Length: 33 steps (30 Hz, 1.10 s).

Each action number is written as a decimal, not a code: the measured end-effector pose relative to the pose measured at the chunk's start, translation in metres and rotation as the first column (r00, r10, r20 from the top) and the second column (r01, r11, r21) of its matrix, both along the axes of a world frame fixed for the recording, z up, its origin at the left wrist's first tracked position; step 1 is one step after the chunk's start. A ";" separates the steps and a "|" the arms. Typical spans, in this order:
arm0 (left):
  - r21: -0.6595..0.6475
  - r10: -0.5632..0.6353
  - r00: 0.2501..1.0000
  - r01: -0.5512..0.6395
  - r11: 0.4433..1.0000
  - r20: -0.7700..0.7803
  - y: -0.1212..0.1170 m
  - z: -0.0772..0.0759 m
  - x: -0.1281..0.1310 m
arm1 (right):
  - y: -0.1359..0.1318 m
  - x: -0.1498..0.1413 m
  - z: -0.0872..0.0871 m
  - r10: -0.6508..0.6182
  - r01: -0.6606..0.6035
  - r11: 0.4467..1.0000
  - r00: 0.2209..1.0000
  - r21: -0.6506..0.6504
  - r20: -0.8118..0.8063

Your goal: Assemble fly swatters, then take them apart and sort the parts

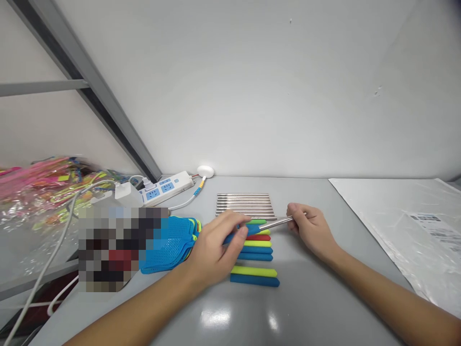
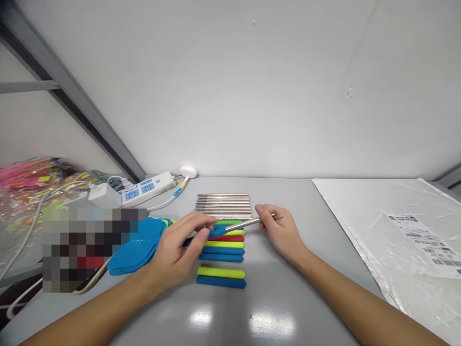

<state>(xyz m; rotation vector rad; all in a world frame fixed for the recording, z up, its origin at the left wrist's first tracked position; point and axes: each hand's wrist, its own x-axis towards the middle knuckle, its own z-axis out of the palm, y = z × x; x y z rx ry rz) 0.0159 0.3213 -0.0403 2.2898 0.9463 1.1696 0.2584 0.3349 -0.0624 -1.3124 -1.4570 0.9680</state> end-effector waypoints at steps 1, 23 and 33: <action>-0.009 0.019 0.998 -0.019 1.000 0.055 0.001 0.002 -0.001 | 0.000 0.003 0.002 0.063 -0.063 0.998 0.997 0.008 0.034; -0.297 0.028 0.941 0.078 0.952 0.336 0.003 -0.004 -0.001 | -0.002 0.018 0.004 -0.097 -0.575 0.612 0.626 0.543 0.774; -0.291 0.068 0.901 0.066 0.954 0.428 -0.007 -0.004 0.003 | -0.016 0.001 0.006 -0.038 -0.615 0.595 0.622 0.517 0.782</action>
